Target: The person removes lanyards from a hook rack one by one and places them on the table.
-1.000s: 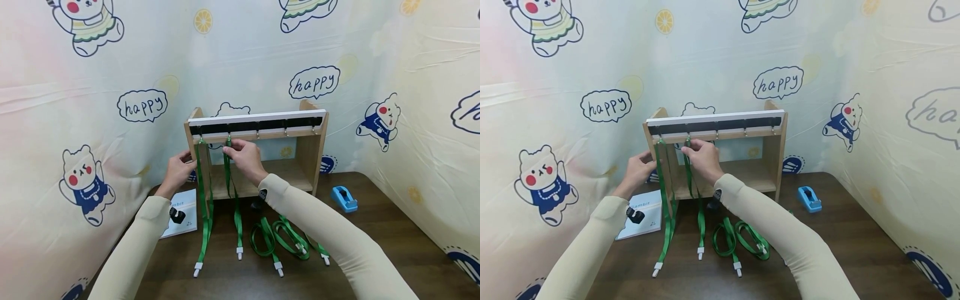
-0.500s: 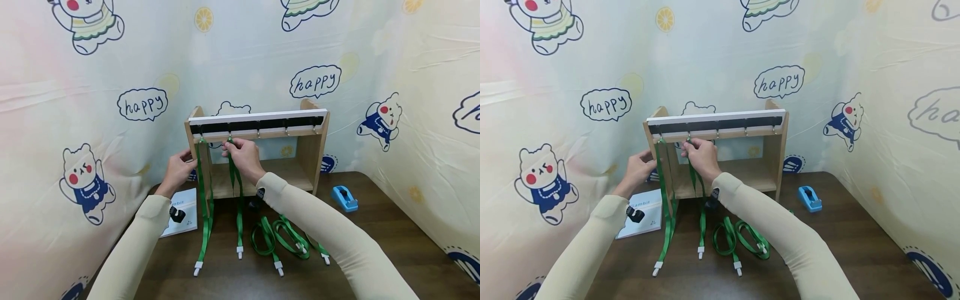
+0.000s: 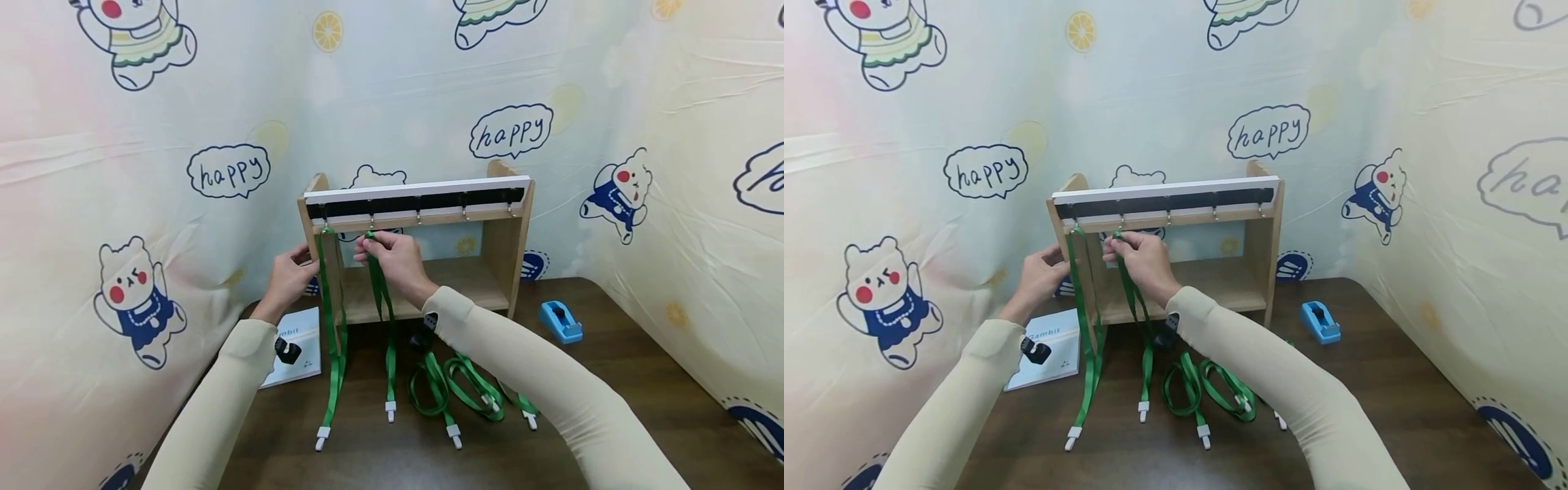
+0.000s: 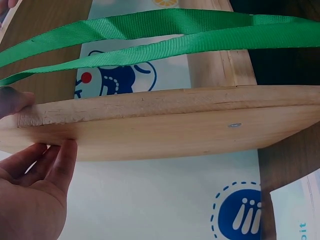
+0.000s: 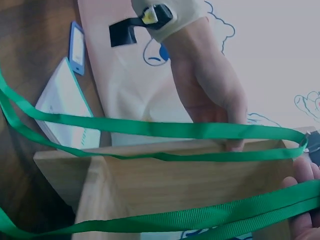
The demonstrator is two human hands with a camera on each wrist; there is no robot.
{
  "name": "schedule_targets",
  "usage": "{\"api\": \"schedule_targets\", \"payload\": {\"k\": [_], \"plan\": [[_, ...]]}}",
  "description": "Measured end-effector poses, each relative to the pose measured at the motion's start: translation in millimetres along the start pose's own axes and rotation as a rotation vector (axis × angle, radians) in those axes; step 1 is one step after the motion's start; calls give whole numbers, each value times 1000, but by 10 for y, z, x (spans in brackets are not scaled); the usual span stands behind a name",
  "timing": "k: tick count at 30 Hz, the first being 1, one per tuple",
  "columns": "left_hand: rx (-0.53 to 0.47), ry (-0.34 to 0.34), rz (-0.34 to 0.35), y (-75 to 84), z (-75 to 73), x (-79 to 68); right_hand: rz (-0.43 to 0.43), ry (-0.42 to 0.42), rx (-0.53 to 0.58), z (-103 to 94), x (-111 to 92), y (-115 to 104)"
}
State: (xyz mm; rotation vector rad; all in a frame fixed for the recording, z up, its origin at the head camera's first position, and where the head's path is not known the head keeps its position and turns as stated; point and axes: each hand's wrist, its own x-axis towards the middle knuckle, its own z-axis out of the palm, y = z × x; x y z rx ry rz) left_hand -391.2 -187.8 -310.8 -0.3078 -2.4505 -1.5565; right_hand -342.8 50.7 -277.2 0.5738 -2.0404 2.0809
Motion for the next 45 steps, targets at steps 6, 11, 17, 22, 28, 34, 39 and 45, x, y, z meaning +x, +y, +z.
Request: {"api": "schedule_targets", "payload": {"k": [6,11,17,22,28,34,39,45], "plan": [[13,11,-3,-28,13,2,34,-46,62,9,-98,84],[5,7,4,-30,12,9,52,-69,122,-13,-247,103],[0,1,12,-18,-8,-1,61,-97,154,-41,-442,137],[5,4,5,-17,-11,-14,94,-122,179,-53,-568,194],[10,9,2,-9,5,-21,126,-124,227,-57,-668,246],[21,17,10,-8,10,-11,173,-144,250,-42,-744,298],[23,20,16,-10,17,-3,200,-154,253,-22,-810,336],[29,28,15,-13,25,-5,226,-179,269,-14,-901,367]]}}
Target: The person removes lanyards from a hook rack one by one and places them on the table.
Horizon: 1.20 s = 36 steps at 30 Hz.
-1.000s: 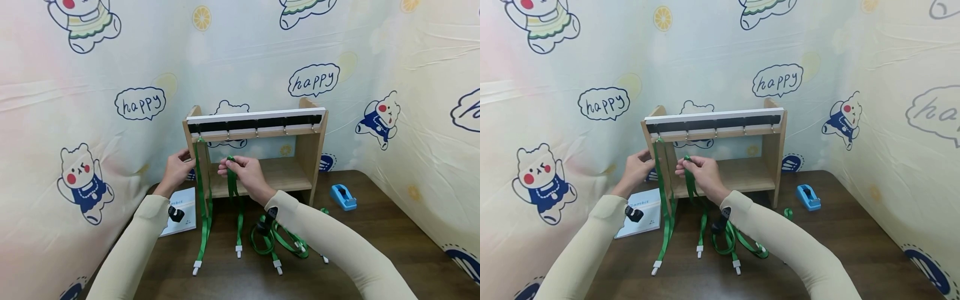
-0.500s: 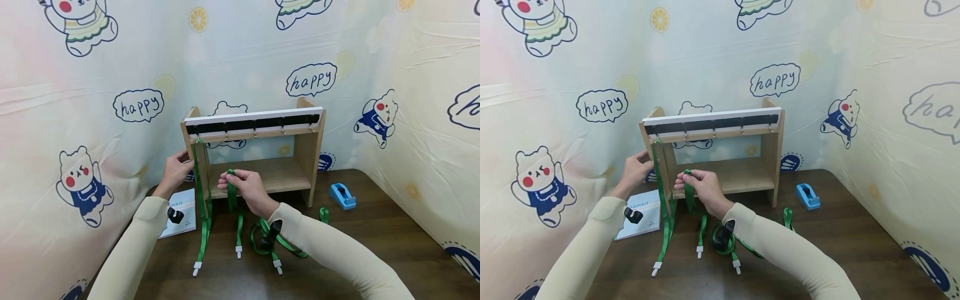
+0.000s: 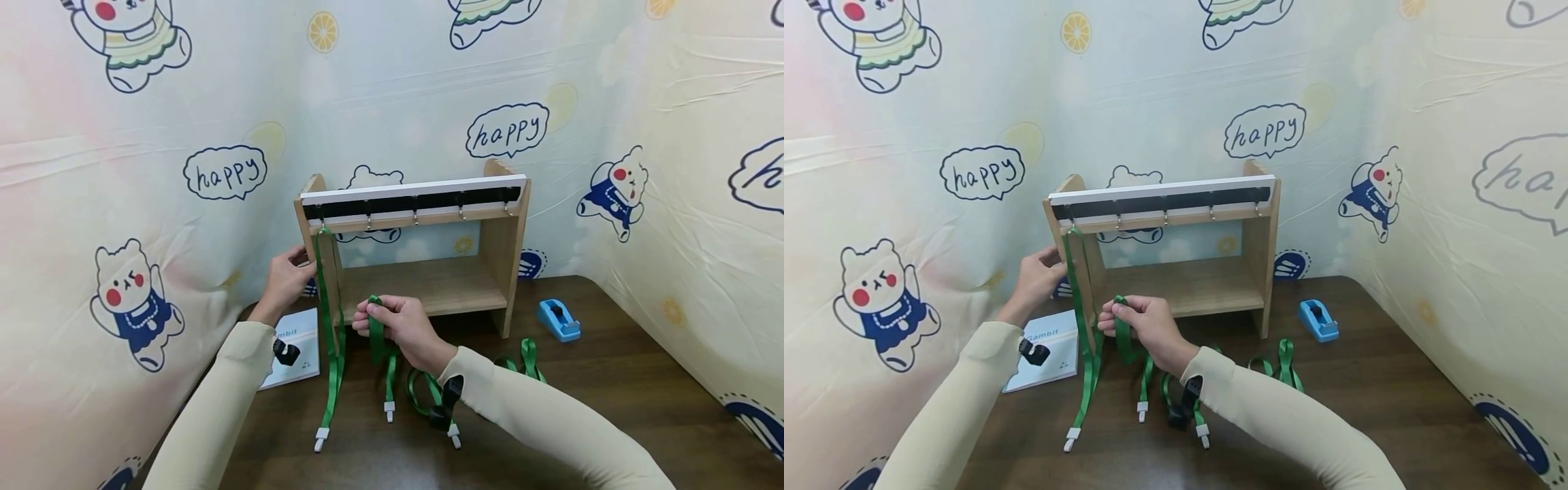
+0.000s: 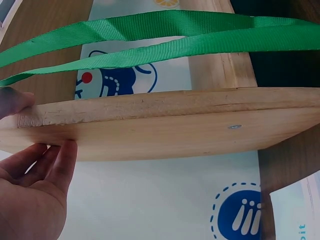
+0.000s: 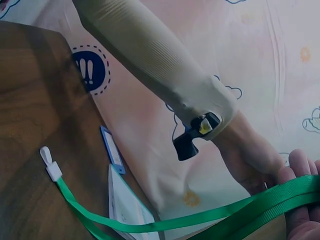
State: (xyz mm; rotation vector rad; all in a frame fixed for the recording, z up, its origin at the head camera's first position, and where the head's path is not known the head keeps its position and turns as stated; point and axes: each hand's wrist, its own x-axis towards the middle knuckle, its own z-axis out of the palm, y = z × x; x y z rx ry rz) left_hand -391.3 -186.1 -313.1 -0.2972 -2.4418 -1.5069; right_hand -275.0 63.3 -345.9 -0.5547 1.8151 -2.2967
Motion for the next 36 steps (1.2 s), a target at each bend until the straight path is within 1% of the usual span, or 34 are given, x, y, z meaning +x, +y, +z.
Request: {"api": "schedule_targets", "payload": {"k": [9,16,21,31,36], "plan": [[-9,-2,5,-4,-12,0,29,-44,51,13,-147,28],[-8,-3,10,16,-20,7,56,-66,33,18,-265,72],[-7,-7,3,1,-8,3,82,-75,62,30,-328,149],[-8,-6,2,-4,-10,-6,132,-123,96,78,-413,357],[-10,-5,-4,0,-11,-5,157,-159,102,126,-469,395]]}}
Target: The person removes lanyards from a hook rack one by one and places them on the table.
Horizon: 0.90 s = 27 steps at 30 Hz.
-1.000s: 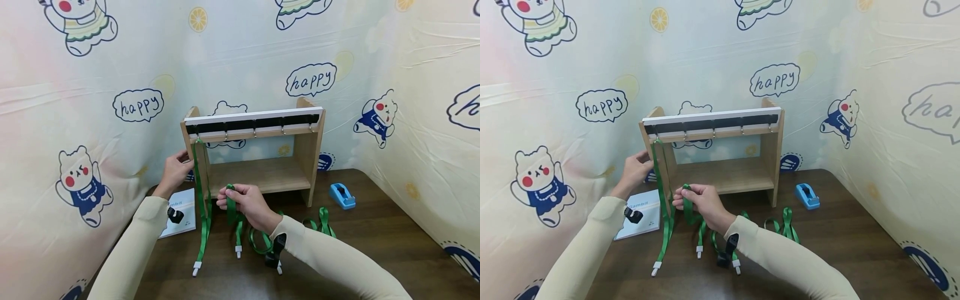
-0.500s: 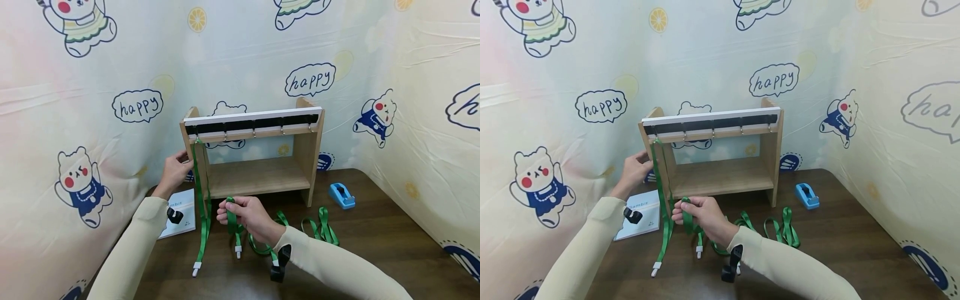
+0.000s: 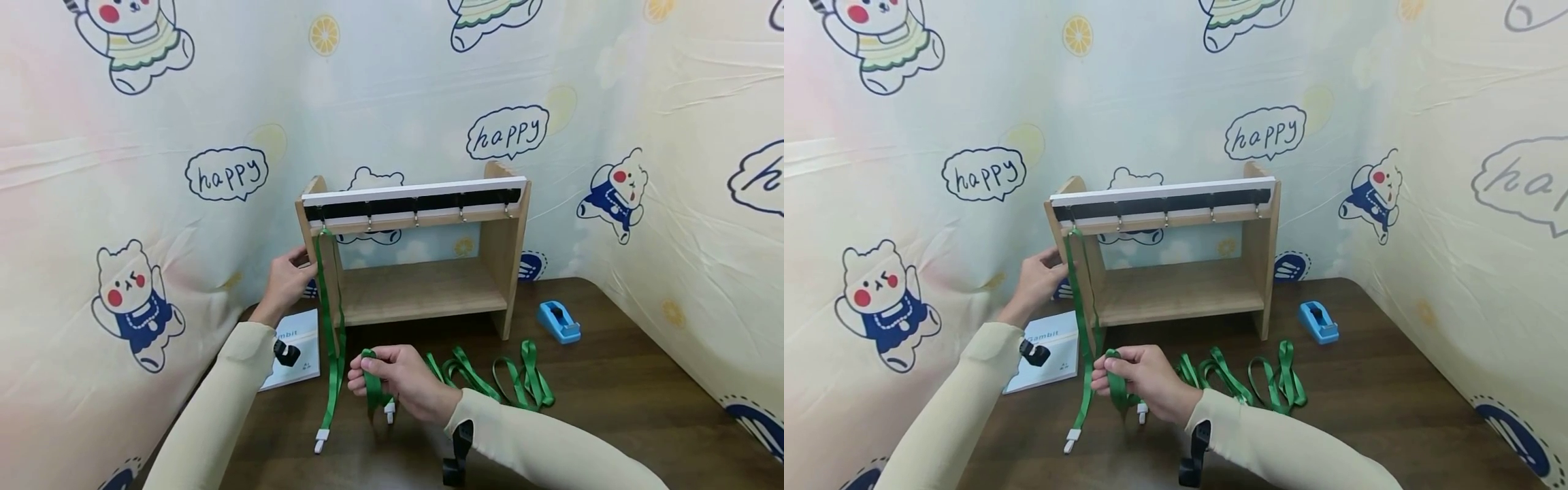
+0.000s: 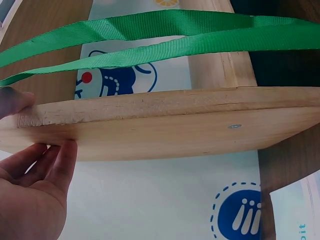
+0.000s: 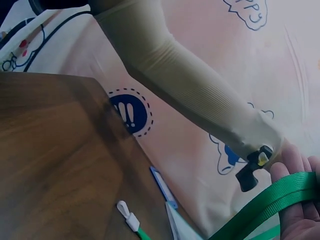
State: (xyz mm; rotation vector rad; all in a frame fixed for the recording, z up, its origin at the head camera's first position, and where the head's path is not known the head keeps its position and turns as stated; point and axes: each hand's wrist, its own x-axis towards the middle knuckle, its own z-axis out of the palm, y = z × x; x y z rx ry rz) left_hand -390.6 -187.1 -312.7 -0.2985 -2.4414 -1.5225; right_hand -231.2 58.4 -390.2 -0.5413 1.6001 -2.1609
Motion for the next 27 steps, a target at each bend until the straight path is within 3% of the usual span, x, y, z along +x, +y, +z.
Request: {"api": "schedule_targets", "payload": {"k": [11,27], "plan": [[-8,21,10,1,21,20,-14,47,-60,-64,63,124],[-6,19,-7,-2,21,28,-77,257,-167,-441,572,397]]}}
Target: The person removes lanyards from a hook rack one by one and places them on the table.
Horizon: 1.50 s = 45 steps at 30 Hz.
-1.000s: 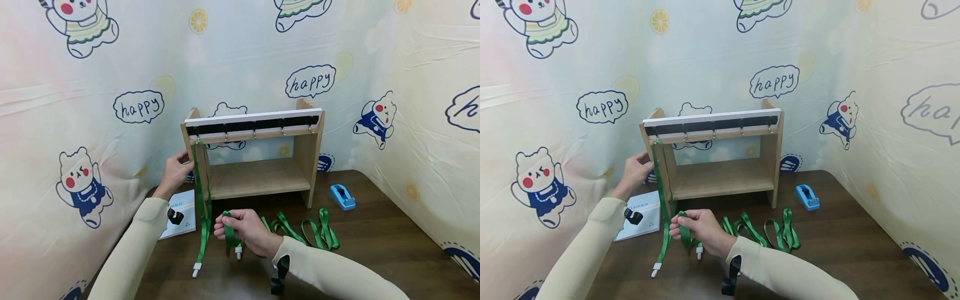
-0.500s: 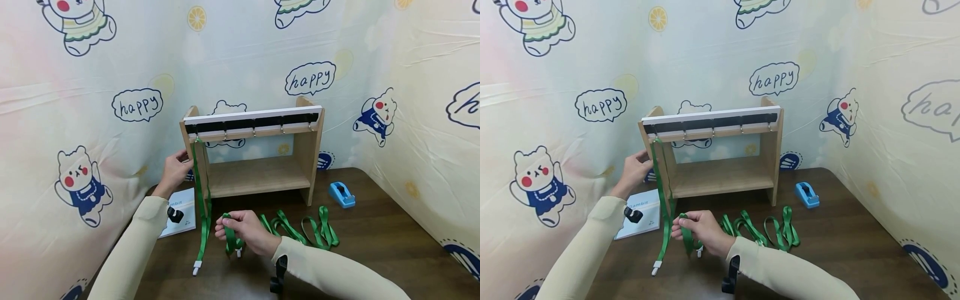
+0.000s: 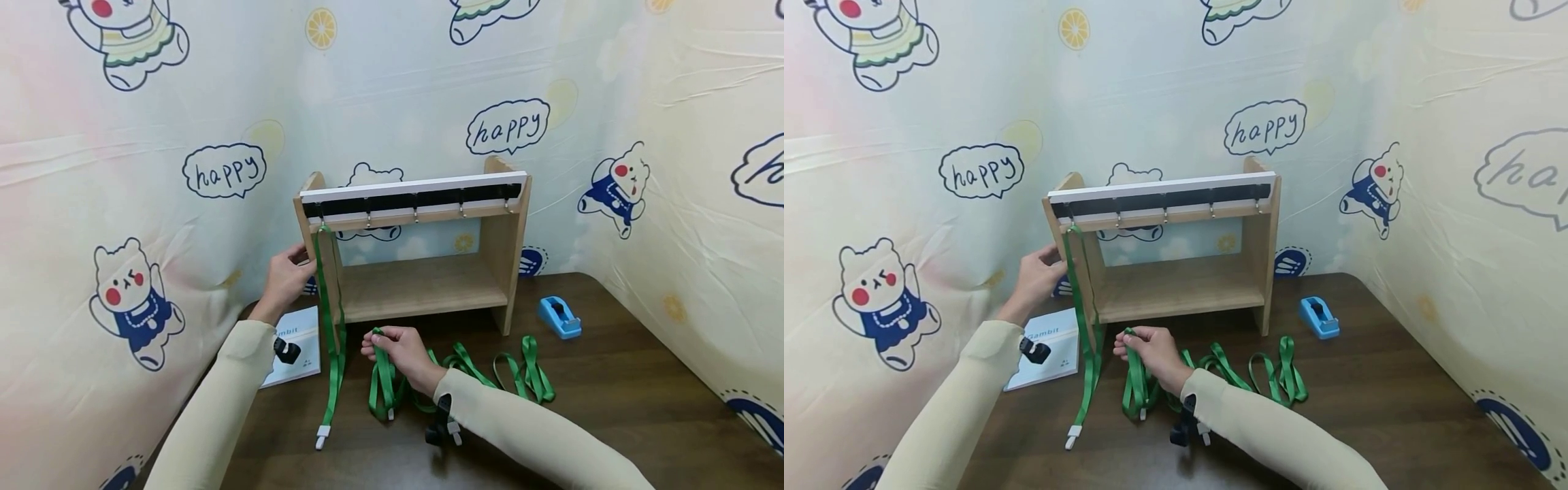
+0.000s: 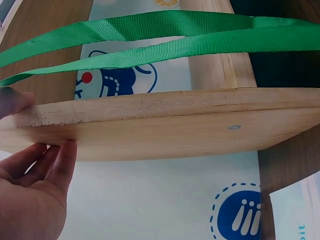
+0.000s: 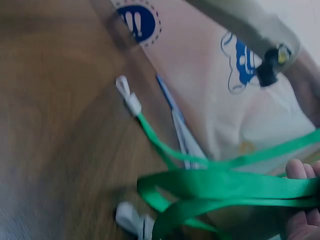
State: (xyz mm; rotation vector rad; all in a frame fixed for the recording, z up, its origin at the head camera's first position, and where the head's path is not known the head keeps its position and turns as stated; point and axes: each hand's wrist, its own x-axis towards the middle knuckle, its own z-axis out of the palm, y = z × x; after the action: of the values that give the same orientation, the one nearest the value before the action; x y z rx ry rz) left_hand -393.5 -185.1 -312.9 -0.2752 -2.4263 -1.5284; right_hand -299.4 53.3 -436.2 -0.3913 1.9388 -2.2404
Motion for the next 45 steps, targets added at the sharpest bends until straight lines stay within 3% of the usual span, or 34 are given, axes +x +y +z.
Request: {"api": "schedule_targets", "payload": {"k": [8,24,38,45], "plan": [[-20,-10,4,15,-2,6,26,59,-65,-55,143,186],[-24,-16,-8,2,-1,-39,85,162,-123,-60,138,474],[-22,-14,-4,-9,-14,-9,5,236,-339,-77,100,496],[-26,-8,-21,17,-3,-6,-24,215,-334,-80,74,485]]}}
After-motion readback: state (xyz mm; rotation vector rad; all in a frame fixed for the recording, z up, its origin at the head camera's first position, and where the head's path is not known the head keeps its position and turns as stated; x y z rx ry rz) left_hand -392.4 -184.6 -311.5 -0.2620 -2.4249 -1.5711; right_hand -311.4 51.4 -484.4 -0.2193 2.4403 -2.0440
